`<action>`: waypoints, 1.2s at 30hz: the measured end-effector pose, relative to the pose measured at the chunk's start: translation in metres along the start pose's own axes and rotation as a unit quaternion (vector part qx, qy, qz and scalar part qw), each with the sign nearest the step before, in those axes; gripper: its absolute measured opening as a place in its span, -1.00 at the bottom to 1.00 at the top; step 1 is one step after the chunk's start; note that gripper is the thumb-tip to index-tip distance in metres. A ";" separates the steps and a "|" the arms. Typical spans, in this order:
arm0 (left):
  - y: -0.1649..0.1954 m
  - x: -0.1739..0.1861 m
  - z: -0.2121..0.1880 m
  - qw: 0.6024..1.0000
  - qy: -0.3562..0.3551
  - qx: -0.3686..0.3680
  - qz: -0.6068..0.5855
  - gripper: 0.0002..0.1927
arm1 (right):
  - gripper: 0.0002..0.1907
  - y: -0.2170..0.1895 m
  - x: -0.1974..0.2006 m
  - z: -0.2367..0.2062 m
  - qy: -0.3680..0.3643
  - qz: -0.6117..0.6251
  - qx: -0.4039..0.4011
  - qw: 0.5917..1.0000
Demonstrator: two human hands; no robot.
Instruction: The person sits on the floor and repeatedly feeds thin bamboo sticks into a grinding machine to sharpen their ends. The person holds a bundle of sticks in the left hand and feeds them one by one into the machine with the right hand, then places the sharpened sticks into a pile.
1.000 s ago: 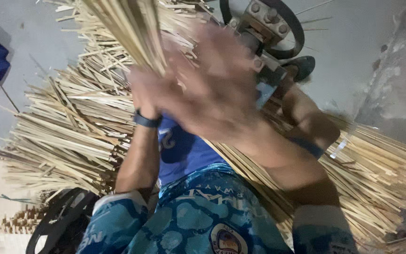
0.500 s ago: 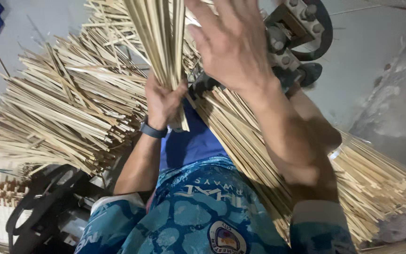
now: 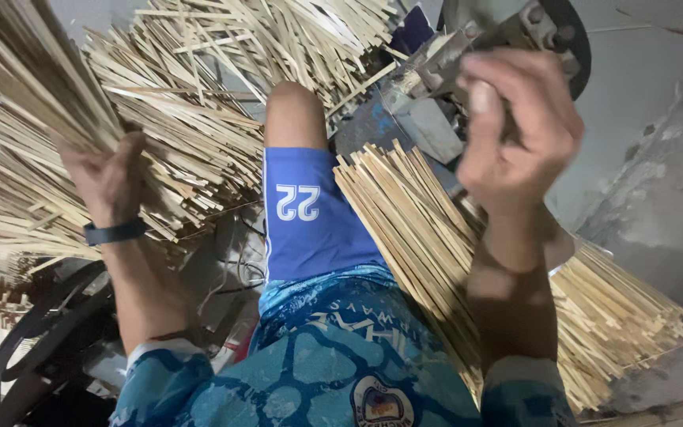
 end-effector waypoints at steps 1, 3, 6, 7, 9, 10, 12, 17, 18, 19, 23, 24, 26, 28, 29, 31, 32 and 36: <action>-0.013 0.010 0.000 0.999 0.034 0.021 0.026 -0.20 | -0.83 0.000 0.006 -0.004 0.004 -0.002 -0.019 1.000; -0.037 0.035 -0.004 0.989 0.107 0.064 0.081 0.09 | -0.85 -0.001 0.013 -0.015 -0.012 -0.018 -0.054 0.998; -0.085 0.051 -0.015 0.946 0.105 0.207 0.225 0.12 | -0.88 0.006 0.016 -0.039 -0.054 -0.026 -0.110 0.992; -0.096 0.056 -0.018 0.931 0.104 0.231 0.262 0.13 | -0.87 0.012 0.015 -0.045 -0.057 -0.003 -0.132 0.990; -0.115 0.064 -0.024 0.902 0.116 0.262 0.321 0.17 | -0.85 0.023 0.015 -0.058 -0.062 0.004 -0.152 0.986; -0.122 0.069 -0.026 0.888 0.127 0.274 0.346 0.18 | -0.85 0.027 0.016 -0.065 -0.065 -0.012 -0.151 0.986; -0.134 0.081 -0.028 0.857 0.151 0.299 0.392 0.22 | -0.85 0.034 0.025 -0.082 -0.048 -0.031 -0.162 0.985; -0.147 0.102 -0.025 0.761 0.181 0.369 0.502 0.33 | -0.78 0.044 0.067 -0.155 0.019 -0.022 -0.203 0.979; -0.144 0.094 -0.018 0.766 0.181 0.334 0.519 0.35 | -0.76 0.048 0.075 -0.172 0.026 -0.024 -0.214 0.976; -0.139 0.080 -0.007 0.773 0.181 0.296 0.531 0.37 | -0.75 0.054 0.081 -0.189 0.030 -0.035 -0.233 0.971; -0.107 -0.070 0.059 0.907 0.081 0.007 0.412 -0.24 | -0.78 0.074 0.077 -0.230 -0.100 -0.278 -0.291 0.910; -0.094 -0.115 0.070 0.945 0.023 -0.076 0.318 -0.41 | -0.79 0.075 0.074 -0.234 -0.144 -0.351 -0.302 0.875; -0.063 -0.212 0.074 0.930 -0.030 -0.232 0.285 -0.43 | -0.78 0.071 0.069 -0.237 -0.229 -0.484 -0.317 0.783; -0.047 -0.299 0.072 0.912 -0.218 -0.266 0.223 -0.36 | -0.85 0.050 0.069 -0.224 -0.135 -0.327 -0.317 0.880; -0.037 -0.330 0.064 0.890 -0.273 -0.289 0.222 -0.31 | -0.86 0.039 0.070 -0.218 -0.086 -0.244 -0.311 0.915; -0.034 -0.371 0.060 0.884 -0.359 -0.220 0.204 -0.41 | -0.88 0.031 0.074 -0.215 -0.059 -0.204 -0.336 0.918; -0.031 -0.385 0.059 0.876 -0.399 -0.186 0.195 -0.46 | -0.89 0.028 0.076 -0.216 -0.044 -0.183 -0.346 0.919; 0.007 -0.375 0.055 0.884 -0.360 -0.244 0.172 -0.86 | -0.89 0.031 0.080 -0.234 -0.052 -0.199 -0.370 0.906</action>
Point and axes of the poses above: each hand's wrist, its own z-axis towards the middle knuckle, its own x-axis out of the back of the hand, y = z × x, the point moved 7 cm from there along z, towards the middle knuckle, and after that the axes turned 1 degree about -y, right-handed, at the moved point
